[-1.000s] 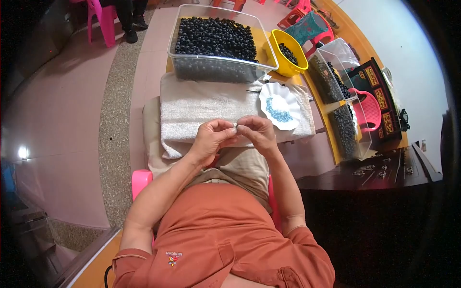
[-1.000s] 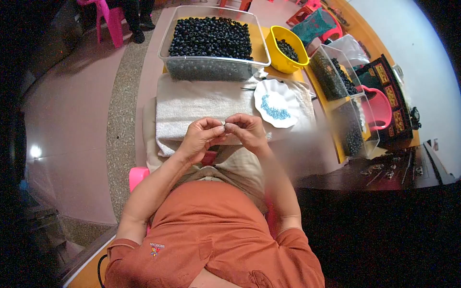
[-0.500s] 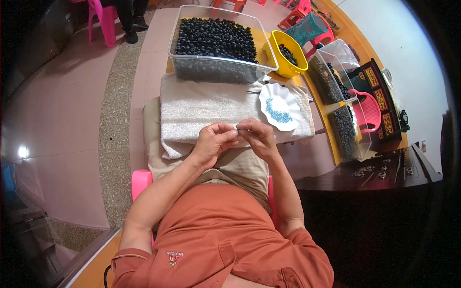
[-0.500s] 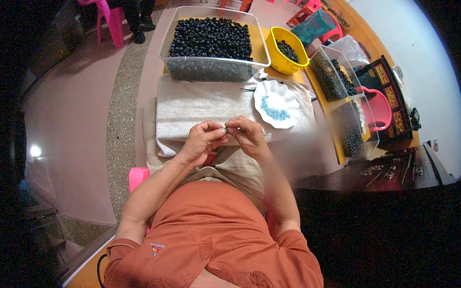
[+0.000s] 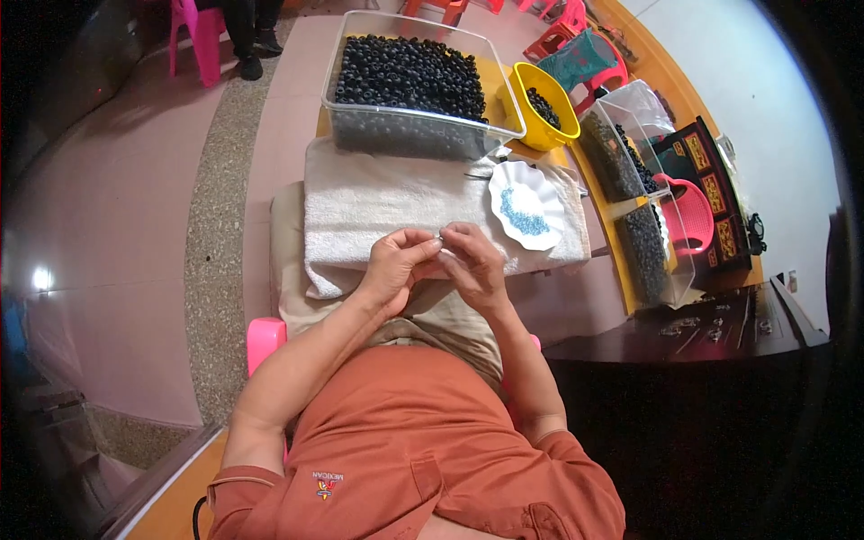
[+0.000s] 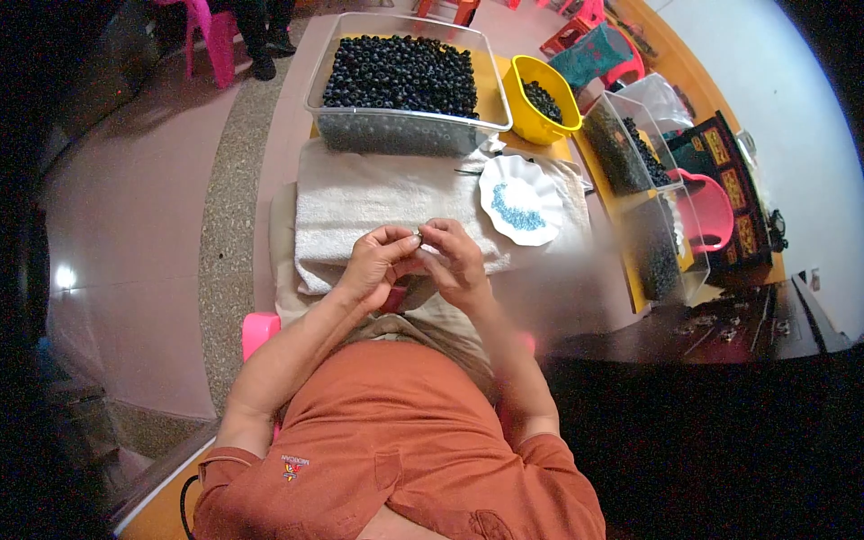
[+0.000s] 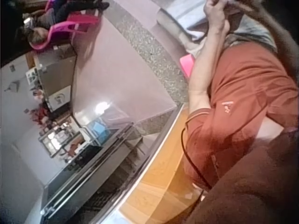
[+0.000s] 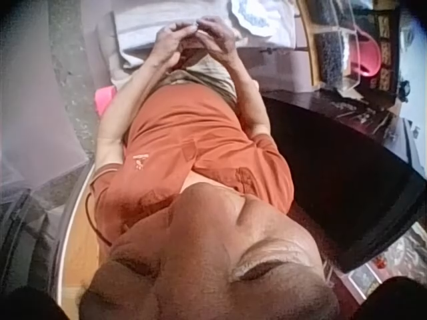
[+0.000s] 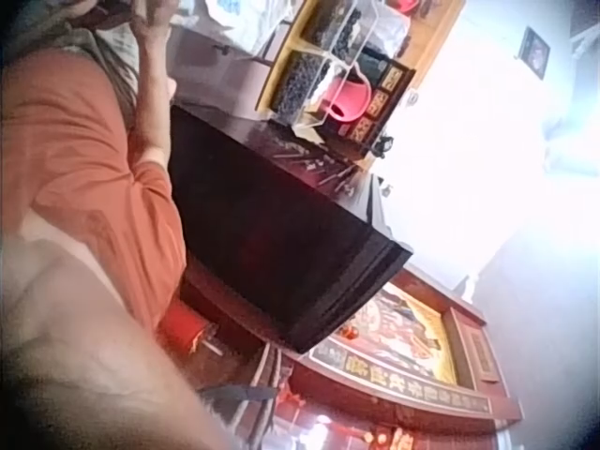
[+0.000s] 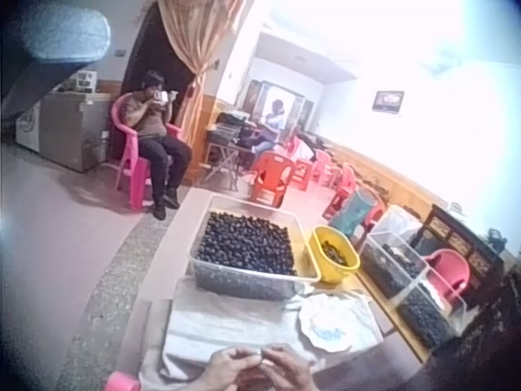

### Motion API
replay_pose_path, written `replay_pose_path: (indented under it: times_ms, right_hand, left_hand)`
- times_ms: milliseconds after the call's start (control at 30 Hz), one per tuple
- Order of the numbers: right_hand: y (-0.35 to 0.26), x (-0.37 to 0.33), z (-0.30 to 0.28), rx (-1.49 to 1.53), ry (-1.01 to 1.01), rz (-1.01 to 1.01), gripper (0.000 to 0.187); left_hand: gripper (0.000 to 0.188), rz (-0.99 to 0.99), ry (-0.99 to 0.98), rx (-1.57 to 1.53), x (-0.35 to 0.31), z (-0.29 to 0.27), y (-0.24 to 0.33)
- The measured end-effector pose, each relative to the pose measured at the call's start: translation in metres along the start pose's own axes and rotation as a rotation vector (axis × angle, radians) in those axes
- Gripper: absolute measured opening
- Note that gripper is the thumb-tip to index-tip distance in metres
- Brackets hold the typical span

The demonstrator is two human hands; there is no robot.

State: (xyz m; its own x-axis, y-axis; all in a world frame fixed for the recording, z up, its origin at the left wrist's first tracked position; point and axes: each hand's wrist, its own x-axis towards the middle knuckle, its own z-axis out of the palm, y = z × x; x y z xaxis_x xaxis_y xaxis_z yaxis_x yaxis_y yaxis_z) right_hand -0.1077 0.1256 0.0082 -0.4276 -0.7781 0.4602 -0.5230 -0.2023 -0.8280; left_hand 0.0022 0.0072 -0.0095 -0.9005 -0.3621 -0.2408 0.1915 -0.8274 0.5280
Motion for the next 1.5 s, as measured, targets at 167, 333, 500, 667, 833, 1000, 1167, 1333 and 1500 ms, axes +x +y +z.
replay_pose_path:
  times_ms: [167,333,500,667,833,1000,1167,1333,1500]
  right_hand:
    - [-0.004,0.004,0.004,-0.298,0.039,-0.163,0.040]
    - [-0.008,0.008,0.006,-0.522,0.069,-0.273,0.039]
    - [-0.009,0.010,0.004,-0.573,0.067,-0.396,0.037]
    - [-0.015,0.013,0.002,-0.583,0.059,-0.439,0.039]
    - [-0.013,0.007,0.002,-0.520,0.080,-0.314,0.045]
    - [-0.010,0.004,-0.002,-0.456,0.041,-0.270,0.048]
    - [-0.002,0.002,0.002,-0.401,0.098,-0.251,0.048]
    - [-0.008,0.006,0.004,-0.435,0.124,-0.276,0.049]
    - [-0.011,0.005,0.004,-0.520,0.116,-0.290,0.051]
  left_hand:
    - [0.006,-0.009,0.034,0.012,0.000,0.000,-0.002]
    - [0.008,-0.016,0.038,0.015,0.001,-0.002,-0.003]
    - [0.004,-0.001,0.020,0.021,0.000,-0.002,-0.004]
    - [0.004,-0.015,-0.012,0.039,-0.001,0.000,-0.002]
    - [0.007,0.001,-0.001,0.041,-0.003,0.003,-0.002]
    - [0.007,0.001,-0.029,0.062,-0.005,0.006,0.000]
    - [0.007,-0.002,-0.029,0.079,-0.004,0.005,0.002]
    - [0.007,0.006,-0.016,0.088,-0.005,0.005,0.003]
    - [0.007,0.002,-0.009,0.098,-0.002,0.003,0.000]
